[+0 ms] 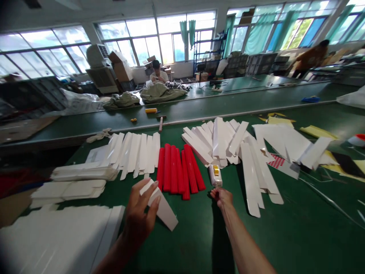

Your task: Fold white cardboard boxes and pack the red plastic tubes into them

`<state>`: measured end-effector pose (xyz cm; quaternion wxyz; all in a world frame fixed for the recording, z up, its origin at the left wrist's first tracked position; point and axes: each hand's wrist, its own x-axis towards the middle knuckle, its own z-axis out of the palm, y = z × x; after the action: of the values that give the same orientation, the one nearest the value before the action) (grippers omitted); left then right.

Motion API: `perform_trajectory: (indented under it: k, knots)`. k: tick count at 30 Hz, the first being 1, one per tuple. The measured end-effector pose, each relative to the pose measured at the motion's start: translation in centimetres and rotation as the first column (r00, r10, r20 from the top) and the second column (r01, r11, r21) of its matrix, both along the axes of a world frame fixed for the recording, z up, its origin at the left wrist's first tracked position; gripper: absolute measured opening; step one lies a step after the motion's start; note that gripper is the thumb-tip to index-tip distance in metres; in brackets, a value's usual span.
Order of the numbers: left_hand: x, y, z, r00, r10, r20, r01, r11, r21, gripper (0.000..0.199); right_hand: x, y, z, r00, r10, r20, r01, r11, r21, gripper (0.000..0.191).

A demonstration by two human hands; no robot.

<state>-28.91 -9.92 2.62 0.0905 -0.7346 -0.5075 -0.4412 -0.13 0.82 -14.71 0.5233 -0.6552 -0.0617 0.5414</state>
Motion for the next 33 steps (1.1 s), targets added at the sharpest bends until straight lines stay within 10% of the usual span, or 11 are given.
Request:
perform_trajectory:
  k: [6,10,13,27,33]
  knots:
    - [0.6,0.6,0.5,0.998,-0.011,0.066,0.015,0.998,-0.055,0.037,-5.5,-3.0,8.5,0.970,0.242,-0.028,-0.229,0.944,0.238,0.029]
    - [1.4,1.1,0.6,0.994,-0.034,0.107,0.038,0.998,-0.041,0.036,-9.6,-6.3,17.1,0.808,0.575,0.128,-0.547,0.651,0.526,0.028]
    - [2.1,1.3,0.4,0.994,-0.062,0.093,0.066,0.997,-0.039,0.041,-11.8,-7.9,20.9,0.721,0.656,0.222,-0.654,0.540,0.530,0.029]
    - [3.6,-0.1,-0.6,0.994,0.055,0.097,-0.052,0.998,-0.035,0.057,-13.0,-7.0,22.3,0.672,0.728,0.132,-0.720,0.602,0.346,0.047]
    - [2.0,-0.5,0.3,0.985,-0.086,0.147,0.111,0.980,-0.166,0.047,-12.4,-6.2,22.5,0.519,0.843,0.138,-0.845,0.482,0.232,0.043]
